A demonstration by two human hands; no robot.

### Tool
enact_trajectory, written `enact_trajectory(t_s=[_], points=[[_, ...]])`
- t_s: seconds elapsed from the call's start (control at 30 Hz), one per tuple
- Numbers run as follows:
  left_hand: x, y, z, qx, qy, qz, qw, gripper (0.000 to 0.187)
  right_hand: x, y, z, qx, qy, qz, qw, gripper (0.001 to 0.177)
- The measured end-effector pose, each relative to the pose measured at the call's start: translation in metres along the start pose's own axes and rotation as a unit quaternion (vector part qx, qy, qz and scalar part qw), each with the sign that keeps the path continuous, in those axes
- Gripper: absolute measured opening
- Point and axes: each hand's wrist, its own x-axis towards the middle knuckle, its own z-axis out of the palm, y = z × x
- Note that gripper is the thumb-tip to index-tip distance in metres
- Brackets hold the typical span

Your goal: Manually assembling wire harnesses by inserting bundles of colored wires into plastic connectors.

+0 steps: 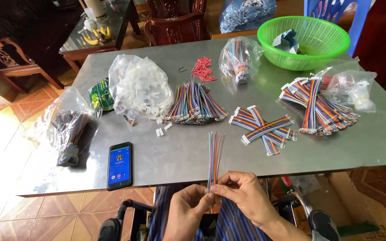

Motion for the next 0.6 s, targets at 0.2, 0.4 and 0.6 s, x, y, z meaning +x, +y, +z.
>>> enact_trajectory(t_s=[0.2, 0.4, 0.6], points=[[0.0, -0.016, 0.003, -0.016, -0.003, 0.036, 0.999, 0.016, -0.003, -0.004, 0.002, -0.084, 0.005, -0.005, 0.996, 0.017], [0.0, -0.012, -0.001, 0.005, 0.028, 0.028, 0.999, 0.018, -0.004, 0.005, 0.005, 0.015, 0.018, 0.022, 0.999, 0.014], [0.003, -0.006, -0.008, 0.043, -0.003, 0.021, 0.999, 0.014, -0.003, 0.006, 0.009, 0.158, 0.033, 0.057, 0.985, 0.02]])
